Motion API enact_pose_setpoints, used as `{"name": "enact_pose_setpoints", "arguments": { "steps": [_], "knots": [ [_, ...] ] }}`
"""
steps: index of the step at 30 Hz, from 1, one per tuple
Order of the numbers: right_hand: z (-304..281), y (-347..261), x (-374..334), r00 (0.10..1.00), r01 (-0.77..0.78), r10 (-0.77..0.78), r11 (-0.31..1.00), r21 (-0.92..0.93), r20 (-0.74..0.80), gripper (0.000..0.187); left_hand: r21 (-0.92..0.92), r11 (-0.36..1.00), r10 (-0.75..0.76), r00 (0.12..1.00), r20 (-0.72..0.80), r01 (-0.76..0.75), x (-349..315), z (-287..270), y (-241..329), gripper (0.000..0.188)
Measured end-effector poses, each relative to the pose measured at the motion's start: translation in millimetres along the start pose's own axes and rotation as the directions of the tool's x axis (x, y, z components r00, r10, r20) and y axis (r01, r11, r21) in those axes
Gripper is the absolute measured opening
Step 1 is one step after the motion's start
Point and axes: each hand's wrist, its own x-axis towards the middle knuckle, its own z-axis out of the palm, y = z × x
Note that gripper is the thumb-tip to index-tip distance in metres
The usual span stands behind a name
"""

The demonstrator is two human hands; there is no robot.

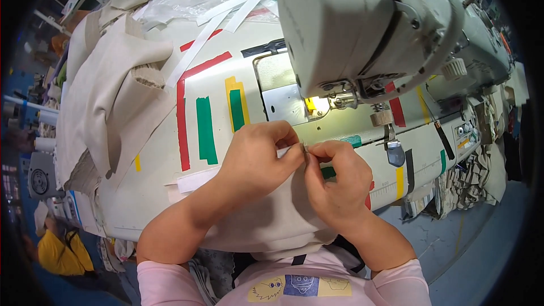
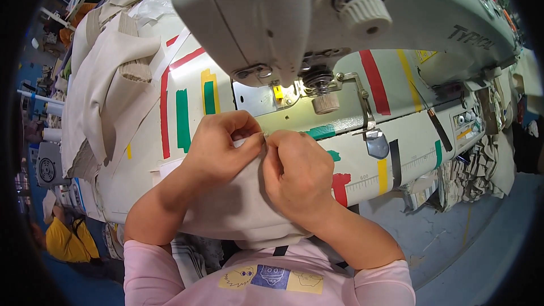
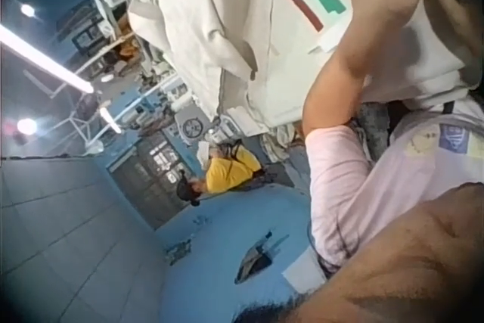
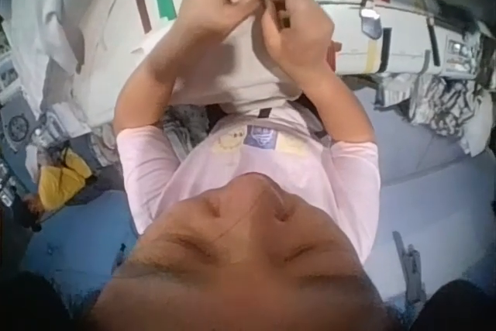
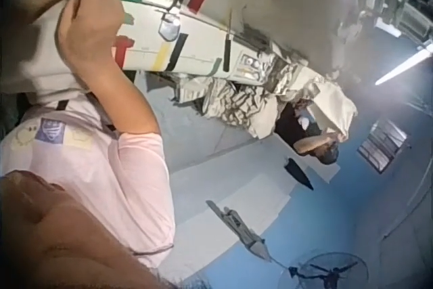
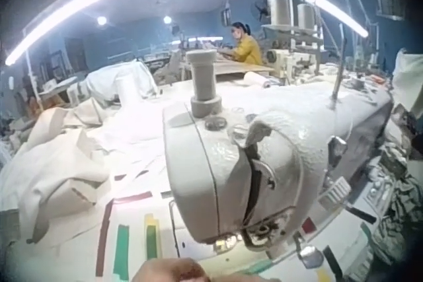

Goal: Sewing small white strips onto beige fabric pieces using an industrial sewing machine.

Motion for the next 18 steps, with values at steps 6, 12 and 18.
{"name": "enact_pose_setpoints", "arguments": {
  "steps": [6,12,18],
  "knots": [
    [5,-2,-2,0.998,0.061,-0.061,0.997,-0.046,-0.001,0.024,0.012,0.997,-0.077,0.995,0.056,0.077,2,-6,-2,0.026],
    [9,-1,-2,0.991,0.128,-0.129,0.989,-0.078,-0.015,0.025,-0.126,0.985,-0.102,0.989,0.111,0.116,1,-9,-11,0.025],
    [8,0,-4,0.993,0.107,-0.103,0.991,-0.077,0.056,0.028,-0.070,0.984,-0.153,0.981,0.121,0.163,4,-7,-3,0.024]
  ]
}}
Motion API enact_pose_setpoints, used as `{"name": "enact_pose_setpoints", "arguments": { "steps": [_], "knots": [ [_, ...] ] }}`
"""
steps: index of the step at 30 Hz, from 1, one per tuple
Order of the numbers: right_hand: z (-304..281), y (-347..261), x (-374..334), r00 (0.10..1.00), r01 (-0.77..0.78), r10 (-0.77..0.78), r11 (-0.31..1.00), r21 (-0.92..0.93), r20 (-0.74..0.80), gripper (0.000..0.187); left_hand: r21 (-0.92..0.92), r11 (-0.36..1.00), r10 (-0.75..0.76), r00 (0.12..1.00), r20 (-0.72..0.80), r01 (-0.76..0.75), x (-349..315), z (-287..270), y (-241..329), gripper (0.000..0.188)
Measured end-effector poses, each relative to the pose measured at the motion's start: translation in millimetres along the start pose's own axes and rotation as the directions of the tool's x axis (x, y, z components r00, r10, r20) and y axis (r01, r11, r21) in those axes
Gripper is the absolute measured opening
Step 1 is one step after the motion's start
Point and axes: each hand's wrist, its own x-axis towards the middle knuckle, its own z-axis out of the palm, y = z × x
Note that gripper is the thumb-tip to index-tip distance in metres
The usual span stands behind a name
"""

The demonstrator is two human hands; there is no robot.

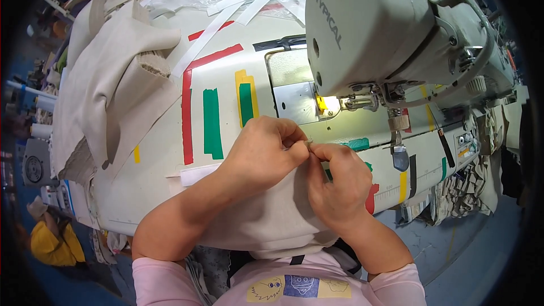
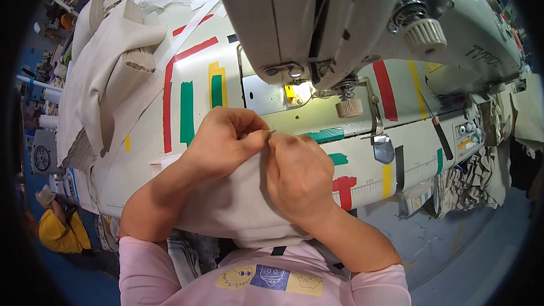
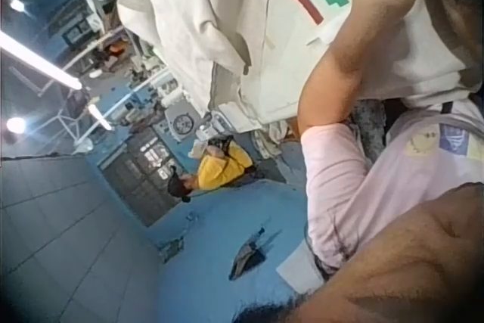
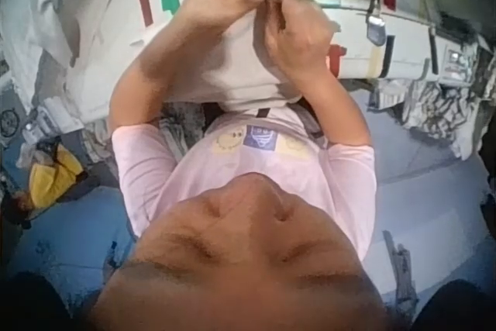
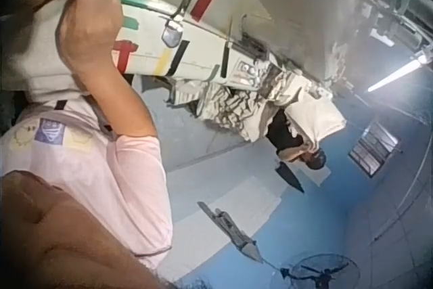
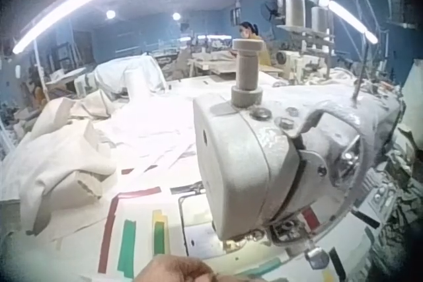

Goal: Sewing small white strips onto beige fabric pieces using an industrial sewing machine.

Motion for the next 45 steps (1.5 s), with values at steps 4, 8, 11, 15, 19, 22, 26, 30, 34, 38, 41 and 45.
{"name": "enact_pose_setpoints", "arguments": {
  "steps": [4,8,11,15,19,22,26,30,34,38,41,45],
  "knots": [
    [-24,-14,-7,0.978,-0.159,0.163,0.987,-0.038,0.131,0.028,-0.014,1.000,-0.016,0.999,-0.036,0.015,4,-1,-4,0.023],
    [-57,-22,-32,0.925,-0.197,0.217,0.976,-0.096,0.313,0.030,0.050,0.998,0.029,1.000,-0.002,-0.029,10,5,6,0.023],
    [-69,-25,-34,0.918,-0.209,0.220,0.975,-0.069,0.329,0.031,0.203,0.975,0.095,0.995,-0.016,-0.090,15,13,12,0.021],
    [-73,-24,-50,0.906,-0.231,0.237,0.971,-0.060,0.350,0.035,0.425,0.870,0.351,0.919,-0.180,-0.249,21,24,0,0.011],
    [-73,-21,-57,0.932,-0.192,0.188,0.981,-0.017,0.309,0.037,0.452,0.816,0.518,0.802,-0.297,-0.360,22,32,-10,0.010],
    [-74,-19,-59,0.942,-0.182,0.173,0.983,0.008,0.287,0.030,0.573,0.681,0.656,0.727,-0.202,-0.455,20,32,-17,0.016],
    [-77,-15,-63,0.946,-0.187,0.169,0.981,0.040,0.276,0.029,0.742,0.402,0.759,0.648,0.058,-0.537,7,31,-26,0.026],
    [-81,-15,-66,0.944,-0.202,0.172,0.976,0.081,0.281,0.028,0.784,0.426,0.606,0.786,0.122,-0.451,-23,32,-20,0.047],
    [-80,-15,-64,0.946,-0.215,0.178,0.970,0.112,0.270,0.028,0.686,0.528,0.589,0.798,0.129,-0.500,-19,28,-23,0.050],
    [-85,-18,-58,0.932,-0.232,0.182,0.964,0.132,0.314,0.033,0.633,0.552,0.571,0.799,0.188,-0.543,-17,25,-26,0.055],
    [-83,-19,-54,0.925,-0.246,0.187,0.958,0.144,0.332,0.033,0.661,0.512,0.557,0.798,0.230,-0.548,-13,20,-20,0.057],
    [-79,-21,-47,0.908,-0.313,0.252,0.939,0.144,0.333,0.029,0.666,0.478,0.617,0.759,0.209,-0.573,-12,19,-24,0.056]
  ]
}}
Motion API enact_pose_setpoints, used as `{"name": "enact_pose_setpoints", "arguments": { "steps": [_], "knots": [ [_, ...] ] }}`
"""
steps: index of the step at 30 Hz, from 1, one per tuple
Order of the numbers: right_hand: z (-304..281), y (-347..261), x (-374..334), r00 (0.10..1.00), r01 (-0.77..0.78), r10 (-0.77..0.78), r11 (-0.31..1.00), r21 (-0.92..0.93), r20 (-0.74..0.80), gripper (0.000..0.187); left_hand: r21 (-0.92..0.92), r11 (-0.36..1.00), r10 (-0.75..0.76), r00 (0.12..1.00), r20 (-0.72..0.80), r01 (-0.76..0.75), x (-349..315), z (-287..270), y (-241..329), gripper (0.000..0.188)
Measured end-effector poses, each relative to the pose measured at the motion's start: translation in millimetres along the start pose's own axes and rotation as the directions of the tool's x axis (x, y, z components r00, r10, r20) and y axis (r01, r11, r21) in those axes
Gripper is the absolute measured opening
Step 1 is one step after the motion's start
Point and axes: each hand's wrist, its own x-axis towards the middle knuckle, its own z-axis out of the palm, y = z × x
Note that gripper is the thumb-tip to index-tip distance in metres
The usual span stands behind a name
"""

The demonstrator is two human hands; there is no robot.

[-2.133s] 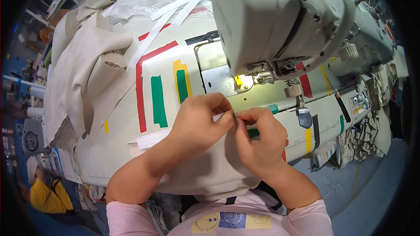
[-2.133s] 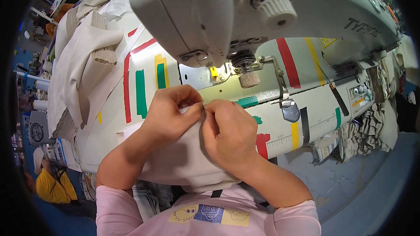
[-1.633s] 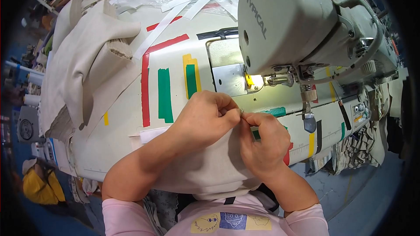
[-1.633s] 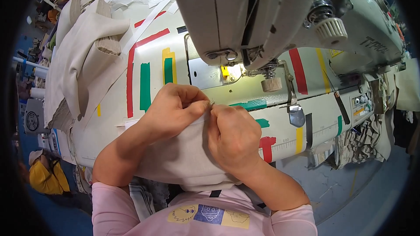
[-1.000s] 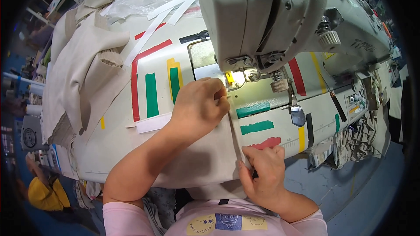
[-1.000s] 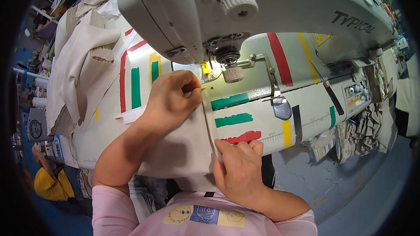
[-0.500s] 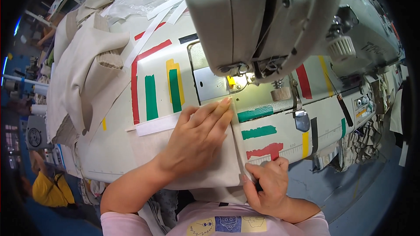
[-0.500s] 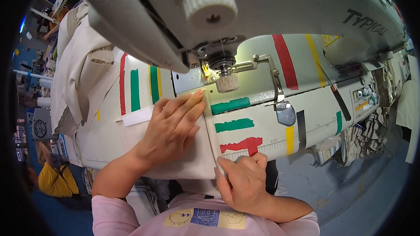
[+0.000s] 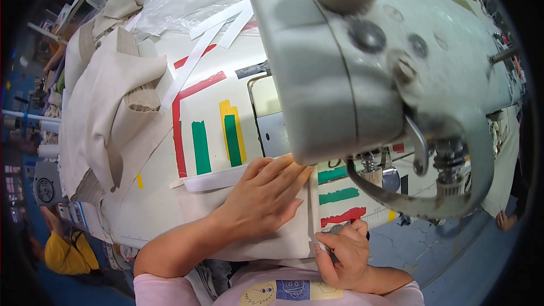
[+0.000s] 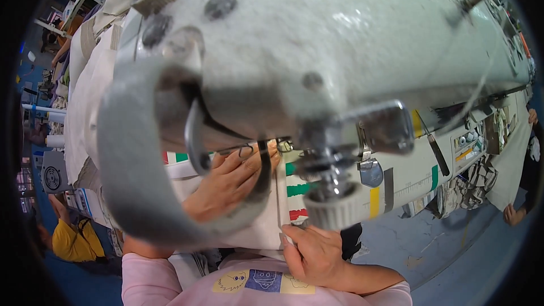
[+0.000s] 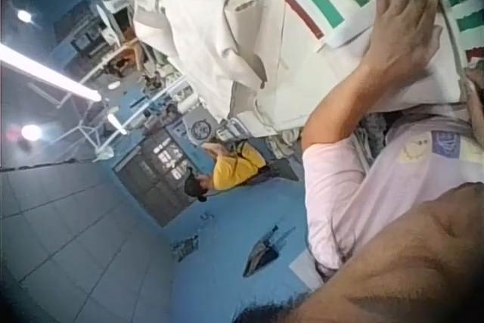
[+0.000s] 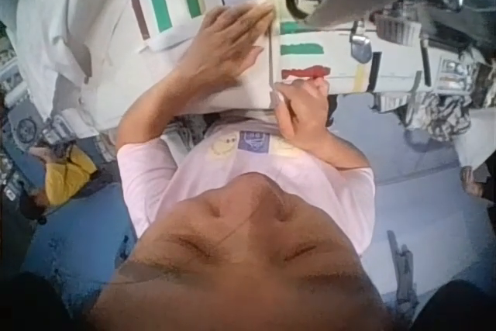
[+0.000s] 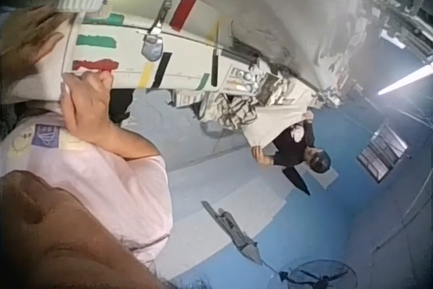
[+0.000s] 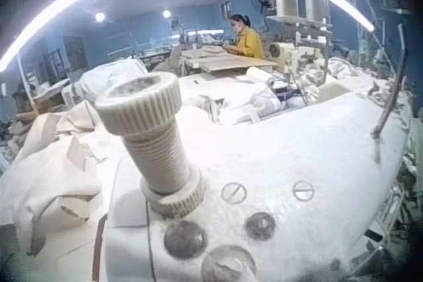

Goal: Sewing small white strips onto beige fabric pieces using an industrial sewing machine.

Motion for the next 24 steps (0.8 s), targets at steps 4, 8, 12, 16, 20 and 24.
{"name": "enact_pose_setpoints", "arguments": {
  "steps": [4,8,12,16,20,24],
  "knots": [
    [-1,-1,6,0.999,-0.038,0.038,0.999,-0.010,-0.017,0.028,-0.083,0.996,-0.014,0.999,-0.031,0.012,5,3,-8,0.046],
    [-4,3,15,1.000,-0.005,0.005,1.000,-0.018,-0.023,0.027,-0.052,0.998,-0.018,1.000,-0.024,0.017,11,4,-13,0.038],
    [-2,4,18,0.999,-0.016,0.016,1.000,-0.006,-0.032,0.025,0.027,0.999,0.027,0.993,-0.114,-0.024,12,4,-14,0.036],
    [-2,1,24,0.999,-0.020,0.020,1.000,0.002,-0.036,0.023,-0.142,0.988,-0.059,0.998,-0.001,0.059,16,4,-17,0.035],
    [0,3,28,0.999,-0.039,0.040,0.999,0.017,-0.035,0.020,-0.080,0.997,-0.025,0.999,-0.034,0.023,16,5,-22,0.034],
    [3,6,26,0.995,-0.080,0.081,0.997,0.015,-0.055,0.019,-0.058,0.998,-0.027,0.997,-0.068,0.023,20,2,-21,0.037]
  ]
}}
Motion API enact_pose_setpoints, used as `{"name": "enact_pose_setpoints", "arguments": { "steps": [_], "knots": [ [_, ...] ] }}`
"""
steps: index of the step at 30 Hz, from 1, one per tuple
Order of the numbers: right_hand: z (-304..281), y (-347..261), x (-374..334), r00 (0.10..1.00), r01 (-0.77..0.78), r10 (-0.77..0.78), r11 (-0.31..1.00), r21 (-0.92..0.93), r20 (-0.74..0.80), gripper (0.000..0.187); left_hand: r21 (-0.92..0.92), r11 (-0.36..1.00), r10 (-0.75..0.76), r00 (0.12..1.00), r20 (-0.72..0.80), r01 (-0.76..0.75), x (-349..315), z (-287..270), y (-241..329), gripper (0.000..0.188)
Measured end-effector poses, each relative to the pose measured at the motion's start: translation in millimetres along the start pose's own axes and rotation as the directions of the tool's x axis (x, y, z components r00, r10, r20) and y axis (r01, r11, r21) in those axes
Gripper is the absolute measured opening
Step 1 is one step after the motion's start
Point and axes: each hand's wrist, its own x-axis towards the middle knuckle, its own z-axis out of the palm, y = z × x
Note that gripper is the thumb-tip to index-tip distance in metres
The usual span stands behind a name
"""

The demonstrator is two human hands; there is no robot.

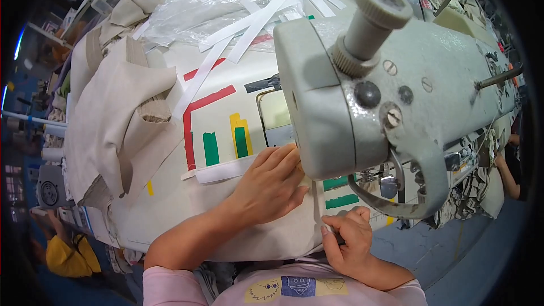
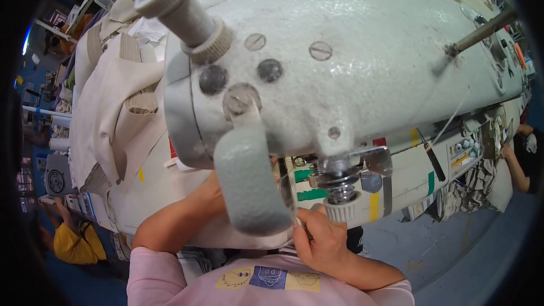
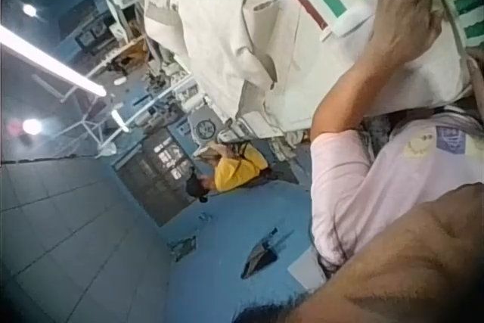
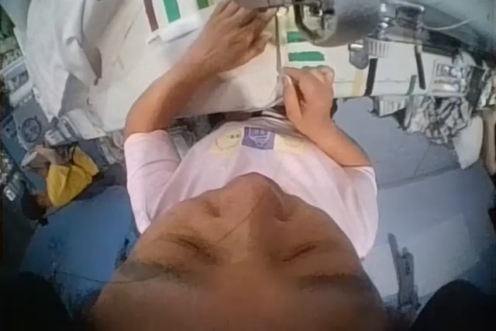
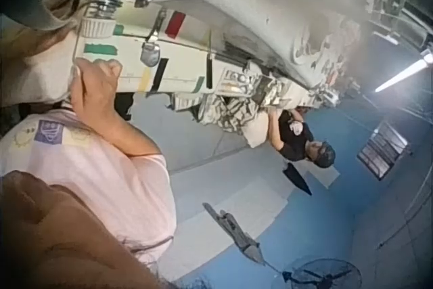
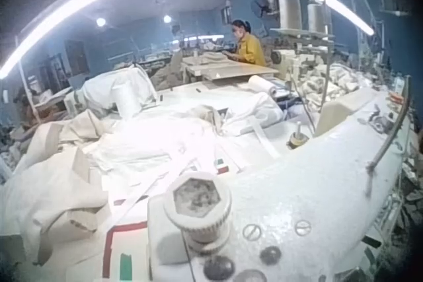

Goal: Sewing small white strips onto beige fabric pieces using an industrial sewing machine.

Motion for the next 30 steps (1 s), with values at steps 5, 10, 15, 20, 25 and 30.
{"name": "enact_pose_setpoints", "arguments": {
  "steps": [5,10,15,20,25,30],
  "knots": [
    [0,10,-1,0.999,0.035,-0.035,0.999,-0.034,-0.014,0.021,-0.086,0.996,-0.023,1.000,0.018,0.024,-1,-1,0,0.040],
    [3,15,-2,0.989,0.142,-0.144,0.986,-0.086,-0.025,0.022,-0.016,1.000,-0.006,1.000,-0.017,0.006,0,0,1,0.042],
    [4,12,-2,0.994,0.097,-0.099,0.993,-0.067,-0.034,0.023,-0.018,1.000,0.004,0.999,-0.035,-0.004,0,0,-1,0.043],
    [6,13,-6,0.992,0.092,-0.098,0.992,-0.081,-0.074,0.023,-0.025,1.000,-0.013,1.000,-0.006,0.013,-3,-1,3,0.046],
    [5,13,-8,0.992,0.091,-0.098,0.992,-0.087,-0.079,0.024,0.004,1.000,-0.025,0.998,0.057,0.025,-7,-6,6,0.048],
    [4,14,-6,0.992,0.098,-0.109,0.985,-0.145,-0.070,0.025,-0.045,0.997,-0.052,0.996,0.073,0.056,-5,-5,4,0.042]
  ]
}}
